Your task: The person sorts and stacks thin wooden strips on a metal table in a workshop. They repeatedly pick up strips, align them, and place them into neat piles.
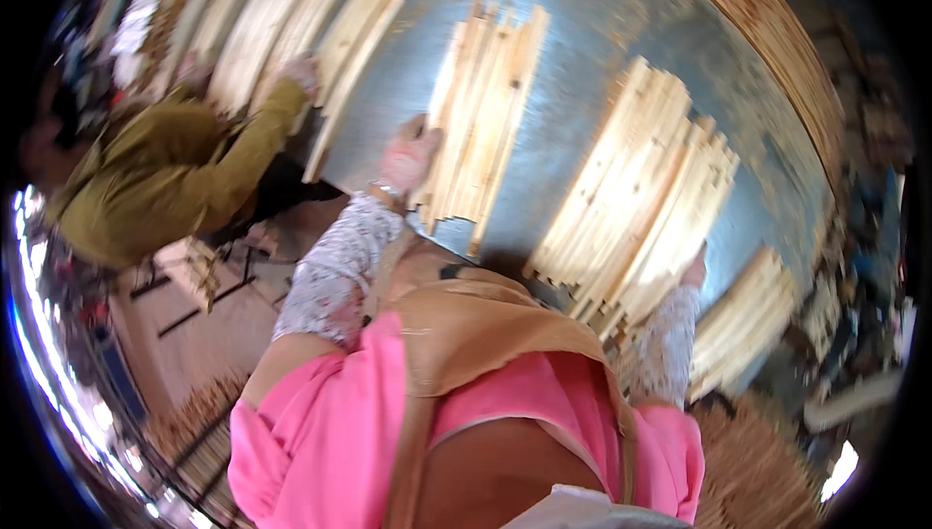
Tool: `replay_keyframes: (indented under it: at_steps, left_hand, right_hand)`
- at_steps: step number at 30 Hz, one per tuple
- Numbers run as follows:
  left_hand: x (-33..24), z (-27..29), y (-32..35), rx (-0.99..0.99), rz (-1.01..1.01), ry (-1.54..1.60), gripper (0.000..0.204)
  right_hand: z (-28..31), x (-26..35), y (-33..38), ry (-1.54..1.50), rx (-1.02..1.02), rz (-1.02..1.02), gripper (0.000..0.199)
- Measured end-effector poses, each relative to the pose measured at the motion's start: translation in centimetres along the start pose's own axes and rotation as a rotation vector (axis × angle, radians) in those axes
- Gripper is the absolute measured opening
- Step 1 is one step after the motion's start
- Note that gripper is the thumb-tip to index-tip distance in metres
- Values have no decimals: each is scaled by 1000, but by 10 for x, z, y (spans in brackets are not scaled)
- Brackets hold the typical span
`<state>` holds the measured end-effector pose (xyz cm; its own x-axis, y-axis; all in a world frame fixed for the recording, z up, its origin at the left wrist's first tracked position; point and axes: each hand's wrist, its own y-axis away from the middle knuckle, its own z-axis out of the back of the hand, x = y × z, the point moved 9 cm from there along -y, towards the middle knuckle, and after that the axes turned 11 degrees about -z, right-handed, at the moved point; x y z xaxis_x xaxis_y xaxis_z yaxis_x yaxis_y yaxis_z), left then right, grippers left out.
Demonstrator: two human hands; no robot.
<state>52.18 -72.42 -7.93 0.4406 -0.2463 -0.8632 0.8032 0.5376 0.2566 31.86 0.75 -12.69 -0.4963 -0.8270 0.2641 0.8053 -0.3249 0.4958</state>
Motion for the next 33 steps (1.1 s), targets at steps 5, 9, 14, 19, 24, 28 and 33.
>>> replay_keyframes:
  at_steps: [5,9,14,19,24,28,33]
  left_hand:
    - [5,7,7,-12,47,-17,73]
    - [-5,9,22,-140,86,-103,74]
    - [5,53,13,-88,162,19,75]
    - [8,126,0,-218,-42,-482,62]
    - [-4,198,-28,-584,-371,-593,31]
    - [12,213,-69,-469,-286,-588,38]
    - [10,209,-99,-381,-191,-607,43]
  right_hand:
    - [-31,123,77,-1052,354,-252,66]
    - [-45,177,79,-468,266,-43,60]
    - [-84,243,85,-348,199,241,55]
    - [-122,285,115,-633,290,97,59]
    - [-138,292,125,-813,360,-3,59]
    - [-140,295,128,-882,450,1,54]
    - [-142,280,111,-874,409,6,56]
